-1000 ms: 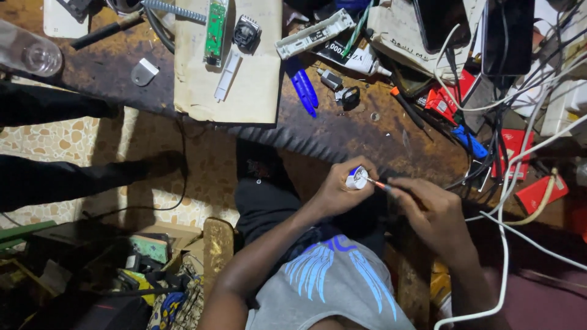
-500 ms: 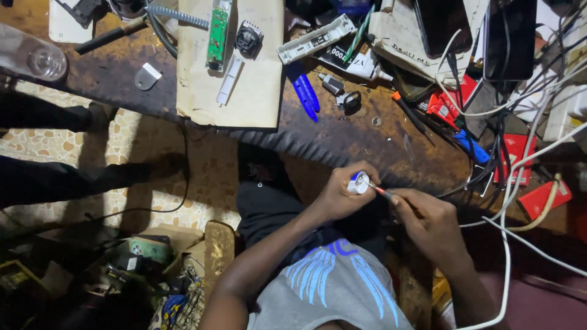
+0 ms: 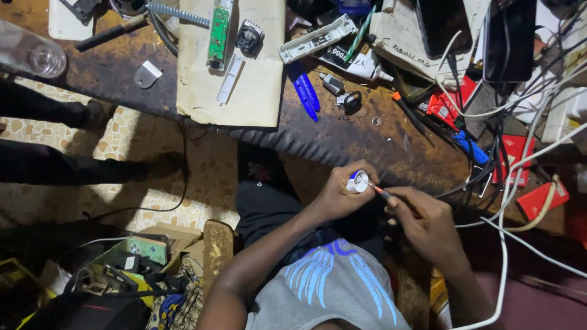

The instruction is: The person is disassembling and inspecting a small electronic device, possibly a hair clipper, using a screwdriver on a cluttered workbench.

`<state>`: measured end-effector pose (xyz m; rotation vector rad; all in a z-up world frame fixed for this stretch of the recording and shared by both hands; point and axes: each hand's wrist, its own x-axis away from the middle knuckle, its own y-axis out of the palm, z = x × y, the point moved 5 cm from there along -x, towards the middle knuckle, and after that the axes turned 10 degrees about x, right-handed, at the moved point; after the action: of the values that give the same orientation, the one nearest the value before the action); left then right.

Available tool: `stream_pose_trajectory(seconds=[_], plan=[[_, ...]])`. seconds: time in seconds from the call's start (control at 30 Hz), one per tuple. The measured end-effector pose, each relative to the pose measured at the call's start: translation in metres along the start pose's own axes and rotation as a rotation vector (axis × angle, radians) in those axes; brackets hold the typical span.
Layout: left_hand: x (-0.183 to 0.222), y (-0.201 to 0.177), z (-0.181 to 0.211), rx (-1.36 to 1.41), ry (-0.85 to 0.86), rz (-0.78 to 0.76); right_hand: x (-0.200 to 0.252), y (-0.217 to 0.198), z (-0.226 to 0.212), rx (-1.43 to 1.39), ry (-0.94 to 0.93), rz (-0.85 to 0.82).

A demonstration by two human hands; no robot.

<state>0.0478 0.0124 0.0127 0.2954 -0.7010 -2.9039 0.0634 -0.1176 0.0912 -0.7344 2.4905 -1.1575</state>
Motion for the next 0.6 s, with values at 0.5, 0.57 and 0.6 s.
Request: stream_pose_trajectory(seconds=[0.5, 0.57, 0.6], plan=[[-0.001, 0.0, 0.002, 0.015, 0.019, -0.019, -0.013, -0.006, -0.006, -0.099, 0.063, -0.102], [-0.004, -0.001, 0.0, 0.025, 0.022, -0.011, -0.011, -0.002, -0.002, -0.102, 0.08, -0.074], [-0.001, 0.0, -0.002, 0.042, 0.011, -0.002, -0.006, -0.001, 0.002, -0.104, 0.111, -0.052]])
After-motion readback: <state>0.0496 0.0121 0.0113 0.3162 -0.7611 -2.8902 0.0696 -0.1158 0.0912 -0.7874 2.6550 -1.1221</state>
